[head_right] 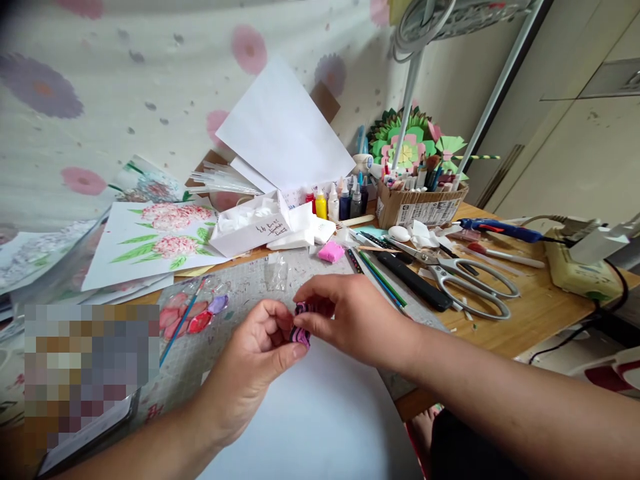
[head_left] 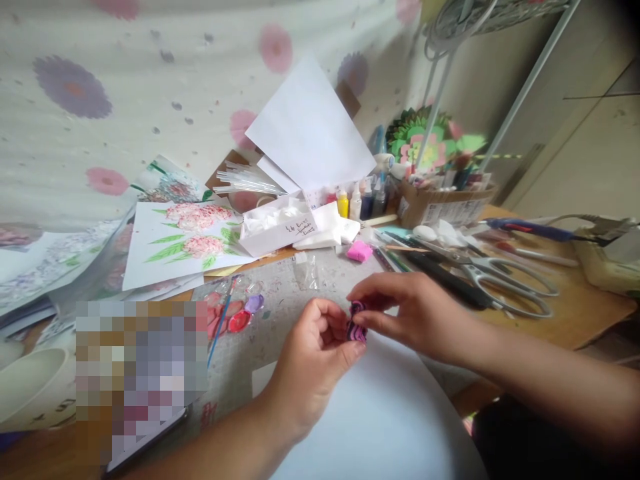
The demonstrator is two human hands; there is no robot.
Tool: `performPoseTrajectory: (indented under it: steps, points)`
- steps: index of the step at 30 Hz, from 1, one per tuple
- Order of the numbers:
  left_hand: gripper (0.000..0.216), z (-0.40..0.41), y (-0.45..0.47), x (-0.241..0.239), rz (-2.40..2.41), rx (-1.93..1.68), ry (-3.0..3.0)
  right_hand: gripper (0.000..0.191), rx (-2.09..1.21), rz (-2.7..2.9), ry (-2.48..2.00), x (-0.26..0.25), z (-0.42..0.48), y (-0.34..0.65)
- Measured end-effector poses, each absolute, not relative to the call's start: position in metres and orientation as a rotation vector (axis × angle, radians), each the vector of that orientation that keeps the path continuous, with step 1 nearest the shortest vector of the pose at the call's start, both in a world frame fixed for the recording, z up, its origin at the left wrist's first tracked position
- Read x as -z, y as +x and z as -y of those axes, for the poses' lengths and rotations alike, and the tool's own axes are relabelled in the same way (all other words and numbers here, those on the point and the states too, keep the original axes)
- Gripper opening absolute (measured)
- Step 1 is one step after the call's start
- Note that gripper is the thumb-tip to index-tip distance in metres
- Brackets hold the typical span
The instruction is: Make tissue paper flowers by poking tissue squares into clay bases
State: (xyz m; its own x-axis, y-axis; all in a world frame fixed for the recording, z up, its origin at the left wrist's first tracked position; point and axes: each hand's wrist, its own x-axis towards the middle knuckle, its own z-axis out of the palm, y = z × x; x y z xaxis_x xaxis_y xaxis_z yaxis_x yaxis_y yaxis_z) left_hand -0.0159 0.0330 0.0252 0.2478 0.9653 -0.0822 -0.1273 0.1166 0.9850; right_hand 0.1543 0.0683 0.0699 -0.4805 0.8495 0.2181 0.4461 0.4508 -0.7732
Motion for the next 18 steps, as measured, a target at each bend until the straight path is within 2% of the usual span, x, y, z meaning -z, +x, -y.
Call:
performPoseTrajectory:
  steps: [2,5,8,13,16,18]
  points:
    - [0.026,-0.034,-0.016,-0.025,-0.999,-1.037,1.115,0.009,-0.893,2.012,-1.084,-0.070,-0.073,0.155]
    - [0.025,-0.034,-0.017,-0.024,-1.009,-1.017,1.099,0.014,-0.881,1.841,-1.078,-0.072,-0.081,0.159]
    - [0.024,-0.033,-0.016,-0.023,-1.012,-1.006,1.087,0.010,-0.672,1.762,-1.071,-0.075,-0.083,0.162]
    - [0.031,-0.034,-0.016,-0.022,-0.885,-1.109,0.917,0.010,-0.176,2.134,-0.758,-0.070,-0.073,0.157]
    - [0.028,-0.034,-0.015,-0.023,-0.801,-1.187,0.860,0.006,-0.172,2.423,-0.588,-0.069,-0.066,0.156]
    - [0.026,-0.034,-0.015,-0.024,-0.817,-1.181,0.873,0.011,-0.185,2.503,-0.566,-0.071,-0.064,0.158]
